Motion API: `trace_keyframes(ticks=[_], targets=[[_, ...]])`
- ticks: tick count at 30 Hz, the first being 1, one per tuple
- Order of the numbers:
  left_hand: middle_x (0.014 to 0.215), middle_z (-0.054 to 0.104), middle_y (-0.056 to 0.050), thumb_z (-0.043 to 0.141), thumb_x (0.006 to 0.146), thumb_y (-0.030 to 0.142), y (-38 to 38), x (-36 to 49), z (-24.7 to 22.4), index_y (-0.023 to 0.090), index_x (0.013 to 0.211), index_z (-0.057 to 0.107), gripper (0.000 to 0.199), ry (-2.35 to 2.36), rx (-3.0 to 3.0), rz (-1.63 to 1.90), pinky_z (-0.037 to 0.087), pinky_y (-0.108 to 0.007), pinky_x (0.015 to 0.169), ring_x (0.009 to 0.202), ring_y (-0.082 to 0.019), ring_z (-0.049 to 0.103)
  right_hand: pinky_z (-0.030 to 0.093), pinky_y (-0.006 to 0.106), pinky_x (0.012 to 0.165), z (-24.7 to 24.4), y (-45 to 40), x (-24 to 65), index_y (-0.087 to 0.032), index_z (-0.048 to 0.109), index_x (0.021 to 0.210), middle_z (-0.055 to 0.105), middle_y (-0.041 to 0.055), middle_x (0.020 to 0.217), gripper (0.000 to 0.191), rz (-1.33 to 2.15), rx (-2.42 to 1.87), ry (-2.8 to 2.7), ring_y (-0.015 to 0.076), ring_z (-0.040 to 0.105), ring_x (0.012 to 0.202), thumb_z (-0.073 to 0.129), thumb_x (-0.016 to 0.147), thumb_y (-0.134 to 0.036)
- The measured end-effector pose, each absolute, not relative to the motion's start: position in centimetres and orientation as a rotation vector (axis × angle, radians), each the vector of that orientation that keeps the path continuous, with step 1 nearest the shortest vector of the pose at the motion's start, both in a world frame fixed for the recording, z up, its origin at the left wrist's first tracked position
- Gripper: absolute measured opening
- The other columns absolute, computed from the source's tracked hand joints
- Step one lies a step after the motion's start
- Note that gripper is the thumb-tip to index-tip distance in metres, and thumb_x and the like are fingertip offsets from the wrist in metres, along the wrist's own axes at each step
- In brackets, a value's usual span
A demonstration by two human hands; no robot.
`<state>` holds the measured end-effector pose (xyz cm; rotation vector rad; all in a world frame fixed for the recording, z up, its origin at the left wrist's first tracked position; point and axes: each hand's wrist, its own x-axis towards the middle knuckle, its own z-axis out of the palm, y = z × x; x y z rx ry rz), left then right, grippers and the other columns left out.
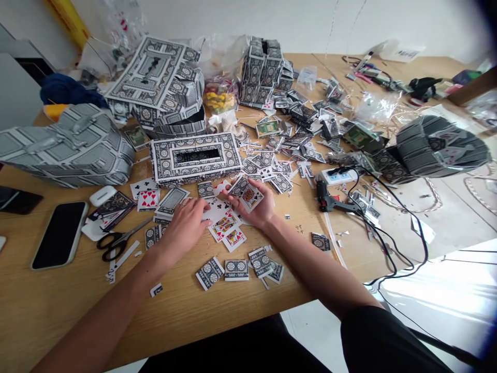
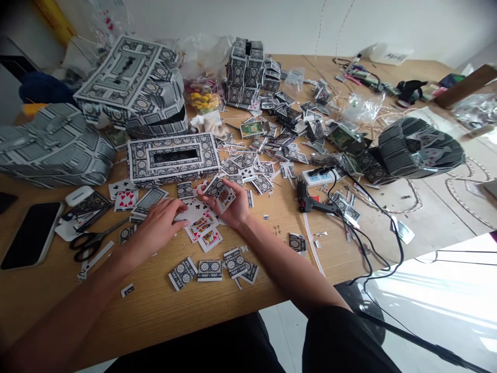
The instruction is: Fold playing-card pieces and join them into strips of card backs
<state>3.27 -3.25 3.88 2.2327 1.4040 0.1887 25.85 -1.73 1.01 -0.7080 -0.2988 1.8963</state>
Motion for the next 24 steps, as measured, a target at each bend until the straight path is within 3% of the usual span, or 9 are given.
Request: trace_keyframes(ticks=[5, 9, 14, 20, 24], targets=[[0.115, 0.068, -0.012, 0.061, 0.101, 0.027, -3.6, 3.5, 3.9, 0.02, 0.111, 0.062, 0.013, 1.483, 2.331, 0.203, 0.049, -0.05, 0.103, 0.116, -0.034, 0.062, 0.063, 0.044, 0.092, 0.8, -1.7, 25.8, -0.022, 0.072, 0.095, 0.079, 0.0095, 0.097, 0.024, 1.832, -0.73, -0.353, 0.0283, 0.074, 0.105, 0.066, 0.083, -0.042], [0.113, 0.064, -0.016, 0.061, 0.102, 0.043, -4.2, 4.2, 3.5, 0.017, 0.112, 0.062, 0.027, 1.64, 2.45, 0.21, 0.051, -0.051, 0.1, 0.113, -0.037, 0.061, 0.061, 0.04, 0.092, 1.0, -1.7, 25.9, -0.019, 0.076, 0.092, 0.078, 0.0102, 0.1, 0.024, 1.68, -0.784, -0.449, 0.0277, 0.073, 0.105, 0.068, 0.081, -0.038], [0.114, 0.064, -0.016, 0.069, 0.096, 0.035, -4.5, 4.4, 2.8, 0.016, 0.11, 0.061, 0.025, 1.588, 2.437, 0.252, 0.051, -0.051, 0.102, 0.115, -0.036, 0.061, 0.06, 0.036, 0.087, 1.7, -1.8, 26.7, -0.023, 0.076, 0.092, 0.076, 0.0052, 0.102, 0.017, 1.331, -0.947, -0.75, 0.0237, 0.07, 0.102, 0.073, 0.082, -0.035], [0.115, 0.067, -0.013, 0.071, 0.091, 0.026, -3.8, 3.6, 2.4, 0.019, 0.107, 0.061, 0.02, 1.506, 2.276, 0.253, 0.05, -0.051, 0.108, 0.119, -0.035, 0.061, 0.054, 0.038, 0.098, 1.1, -1.9, 27.4, -0.027, 0.075, 0.098, 0.074, 0.0018, 0.104, 0.012, 1.022, -1.219, -1.114, 0.0202, 0.066, 0.099, 0.072, 0.088, -0.032], [0.108, 0.073, -0.008, 0.067, 0.09, 0.022, -3.5, 3.4, 3.3, 0.022, 0.103, 0.06, 0.015, 1.427, 2.076, 0.217, 0.053, -0.046, 0.099, 0.107, -0.029, 0.067, 0.052, 0.039, 0.099, 0.2, -1.8, 27.6, -0.026, 0.072, 0.105, 0.075, 0.0029, 0.11, 0.017, 0.847, -1.331, -1.219, 0.0211, 0.066, 0.1, 0.065, 0.091, -0.032]])
